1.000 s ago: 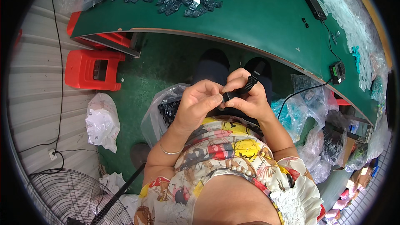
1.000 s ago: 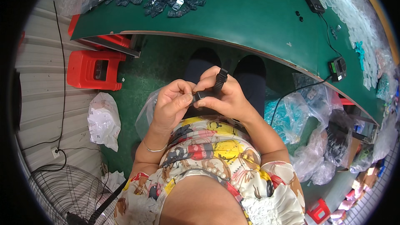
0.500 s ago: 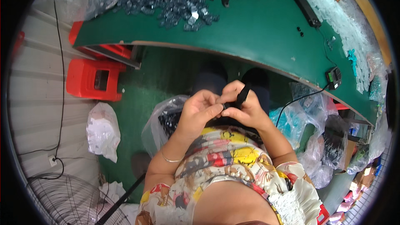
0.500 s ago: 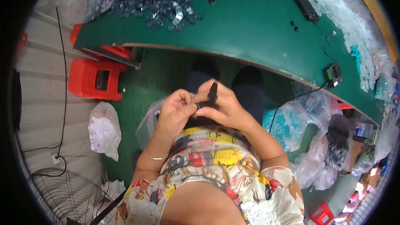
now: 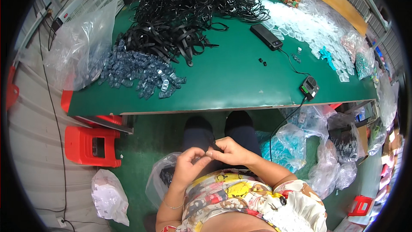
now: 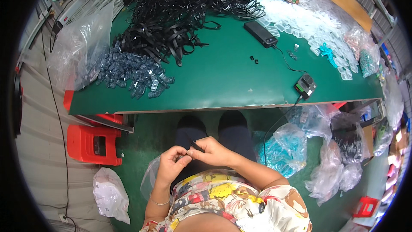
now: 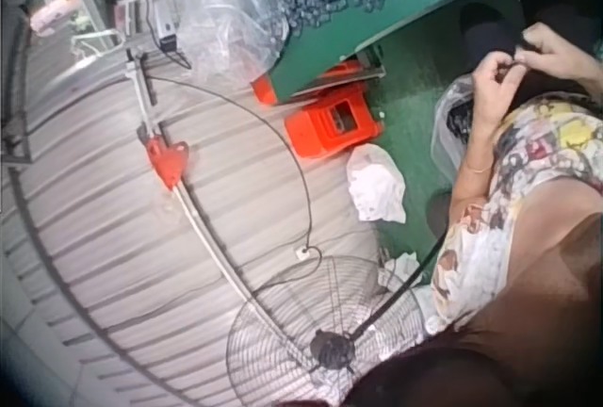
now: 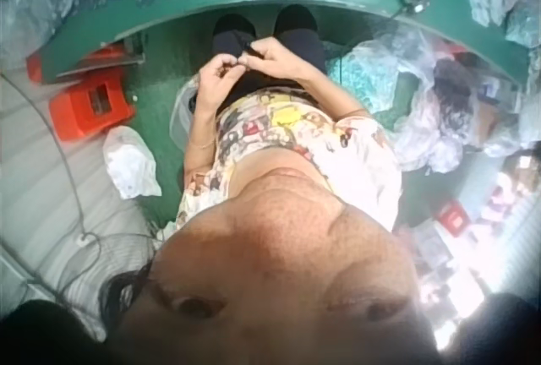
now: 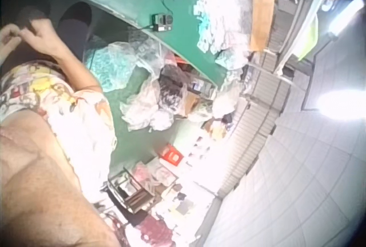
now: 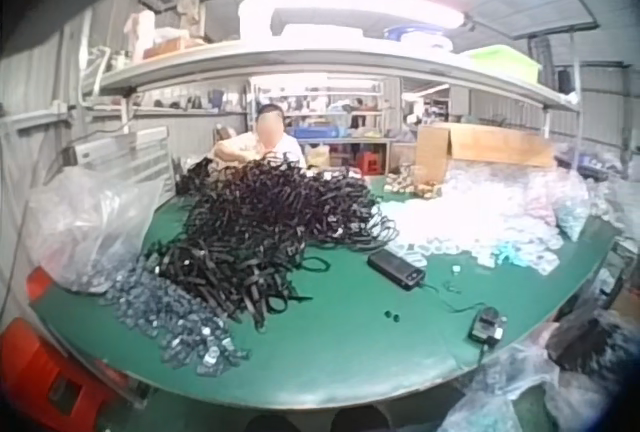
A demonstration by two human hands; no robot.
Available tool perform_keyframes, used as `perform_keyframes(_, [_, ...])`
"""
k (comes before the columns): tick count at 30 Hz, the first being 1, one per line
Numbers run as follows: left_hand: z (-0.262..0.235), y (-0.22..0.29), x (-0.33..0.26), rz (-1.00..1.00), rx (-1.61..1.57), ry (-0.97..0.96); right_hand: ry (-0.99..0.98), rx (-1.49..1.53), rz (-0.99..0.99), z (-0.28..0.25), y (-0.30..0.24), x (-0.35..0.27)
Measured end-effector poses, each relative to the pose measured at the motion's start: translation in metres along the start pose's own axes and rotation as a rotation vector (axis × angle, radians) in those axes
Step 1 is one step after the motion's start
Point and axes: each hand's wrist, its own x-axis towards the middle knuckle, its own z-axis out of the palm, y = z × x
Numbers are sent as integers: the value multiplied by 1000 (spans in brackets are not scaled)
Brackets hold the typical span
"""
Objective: The person assembles small black plastic components onto straps by hand at a workstation.
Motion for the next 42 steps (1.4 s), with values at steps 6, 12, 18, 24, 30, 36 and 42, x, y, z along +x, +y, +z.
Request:
perform_keyframes(6, [2, 13, 2, 12, -155, -222, -151, 548, 287, 1, -6, -12])
perform_keyframes(12, [7, -10, -8, -115, -792, -319, -134, 758, 212, 16, 1, -23])
perform_keyframes(18, [10, -26, -9, -173, -1042, -314, -155, 875, 202, 15, 1, -24])
perform_keyframes(24, [8, -6, -7, -268, -618, -151, -59, 117, -134, -1, -14, -8])
perform_keyframes(30, [9, -2, -4, -294, -596, -141, 7, -149, -274, -5, -8, -5])
perform_keyframes(36, [4, -11, 0, -239, -378, -176, 55, -91, -167, -6, -7, -8])
perform_keyframes(42, [3, -17, -4, -276, -776, -230, 81, 76, -169, -1, 5, -10])
